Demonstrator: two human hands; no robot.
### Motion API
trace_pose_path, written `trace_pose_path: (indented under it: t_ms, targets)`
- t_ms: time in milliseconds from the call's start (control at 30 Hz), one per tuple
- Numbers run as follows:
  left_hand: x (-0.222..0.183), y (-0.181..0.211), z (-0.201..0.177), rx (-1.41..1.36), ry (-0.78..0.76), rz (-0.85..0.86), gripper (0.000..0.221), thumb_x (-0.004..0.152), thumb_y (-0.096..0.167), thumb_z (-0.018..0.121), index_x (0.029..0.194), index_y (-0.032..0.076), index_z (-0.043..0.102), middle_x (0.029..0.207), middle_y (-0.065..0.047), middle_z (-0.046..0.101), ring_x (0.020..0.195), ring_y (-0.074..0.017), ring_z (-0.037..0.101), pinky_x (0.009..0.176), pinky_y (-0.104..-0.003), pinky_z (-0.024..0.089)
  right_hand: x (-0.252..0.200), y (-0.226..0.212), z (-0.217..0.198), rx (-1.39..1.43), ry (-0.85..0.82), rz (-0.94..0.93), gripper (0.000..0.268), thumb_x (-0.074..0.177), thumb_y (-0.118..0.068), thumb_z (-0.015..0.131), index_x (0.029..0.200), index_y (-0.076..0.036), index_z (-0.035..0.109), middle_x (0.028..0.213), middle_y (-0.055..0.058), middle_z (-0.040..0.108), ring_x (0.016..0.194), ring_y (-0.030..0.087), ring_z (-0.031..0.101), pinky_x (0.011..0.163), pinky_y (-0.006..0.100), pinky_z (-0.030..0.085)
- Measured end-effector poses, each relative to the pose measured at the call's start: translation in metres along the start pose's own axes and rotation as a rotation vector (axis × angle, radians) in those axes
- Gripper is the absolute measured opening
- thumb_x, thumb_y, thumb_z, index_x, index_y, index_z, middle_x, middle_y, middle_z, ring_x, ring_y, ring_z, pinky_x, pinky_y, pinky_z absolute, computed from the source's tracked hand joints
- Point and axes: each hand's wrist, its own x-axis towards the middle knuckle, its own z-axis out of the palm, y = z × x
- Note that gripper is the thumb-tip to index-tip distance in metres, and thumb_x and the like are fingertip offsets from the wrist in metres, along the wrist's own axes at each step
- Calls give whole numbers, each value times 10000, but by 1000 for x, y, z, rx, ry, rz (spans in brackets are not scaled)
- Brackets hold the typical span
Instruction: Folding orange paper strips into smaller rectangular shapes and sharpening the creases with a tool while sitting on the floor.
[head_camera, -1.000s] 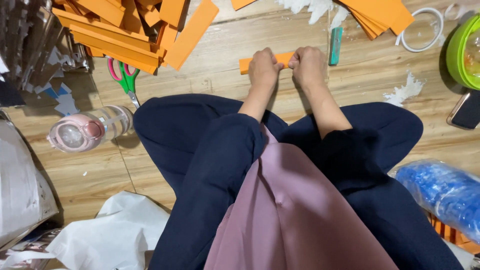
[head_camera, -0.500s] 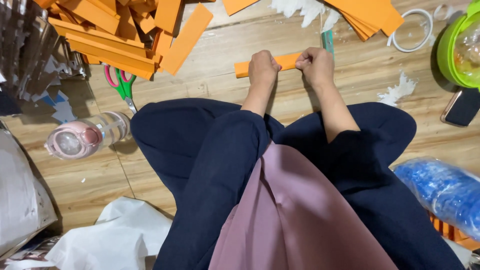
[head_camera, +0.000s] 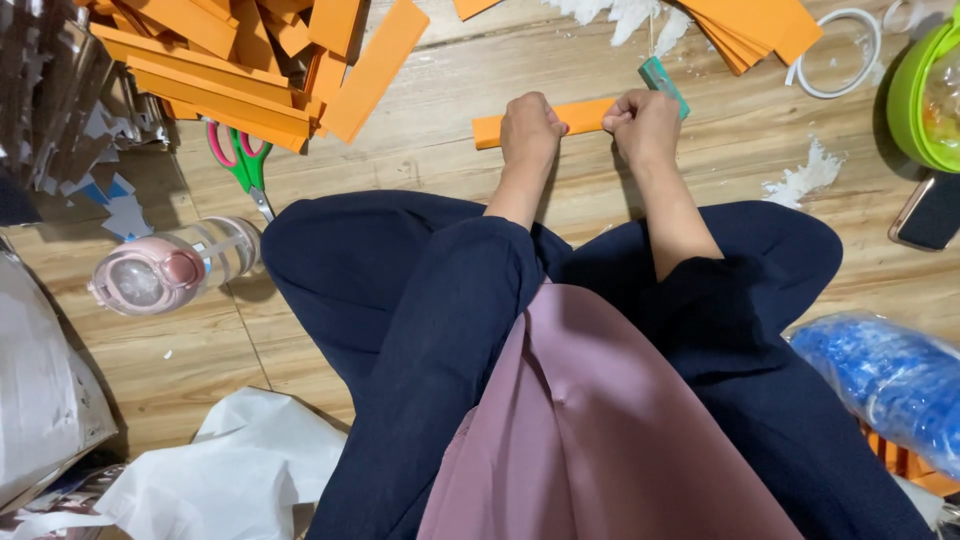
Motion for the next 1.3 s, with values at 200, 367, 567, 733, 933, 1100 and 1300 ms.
trace_pose_path:
  t_ms: [200, 367, 567, 733, 933, 1100, 1300]
  targets:
    - [-3, 10, -7, 28, -41, -56, 107, 661, 34, 706, 646, 52, 602, 642, -59, 631, 645, -199, 616, 677, -311, 480, -10, -37, -6, -62, 91, 94, 132, 634, 66, 621, 664, -42, 550, 586, 38, 545, 509, 172, 518, 516, 293, 436]
    - [-8, 1, -4, 23, 18, 80, 126, 659, 38, 666, 603, 49, 554, 635, -71, 602, 624, -217, 587, 649, -326, 476, -53, -69, 29, -737, 133, -386, 252, 766, -82, 490, 1005, -4, 507, 946, 145, 496, 858, 257, 464, 792, 346, 375]
    - [-24, -34, -1, 370, 288, 627, 71, 722, 50, 598, 665, 41, 557, 729, -100, 506, 644, -261, 585, 553, -341, 505, -68, -44, 34, -902, 5, -388, 387, 846, -90, 435, 1172, 116, 471, 1122, 234, 485, 1082, 338, 446, 944, 388, 346]
    - [-11, -89, -32, 947, 536, 977, 82, 728, 115, 549, 658, 97, 588, 682, -16, 472, 616, -165, 577, 431, -225, 511, -62, -22, 42, -927, 92, -466, 337, 866, -56, 389, 1125, 113, 523, 1064, 252, 516, 1034, 362, 489, 884, 396, 396]
    - [23, -103, -28, 1188, 674, 1347, 151, 717, 29, 458, 595, 48, 545, 542, -75, 402, 467, -253, 466, 529, -419, 443, -43, 0, 46, -933, 115, -519, 399, 747, -190, 592, 1040, 78, 564, 871, 185, 507, 850, 331, 506, 790, 433, 399]
    - [15, -78, -78, 866, 641, 1433, 87, 708, 75, 544, 630, 111, 548, 571, -66, 444, 550, -243, 499, 620, -408, 433, -47, -25, 14, -731, 100, -434, 141, 780, -206, 636, 796, -100, 545, 701, 30, 484, 597, 223, 580, 500, 351, 452]
    - [-32, -26, -126, 857, 487, 810, 656, 897, 261, 745, 1376, 177, 304, 1416, -66, 273, 1298, -293, 242, 1058, -543, 134, -58, -62, 26, 487, -264, 317, 82, 759, 83, 603, 742, 6, 582, 572, 26, 533, 435, 89, 522, 414, 196, 431]
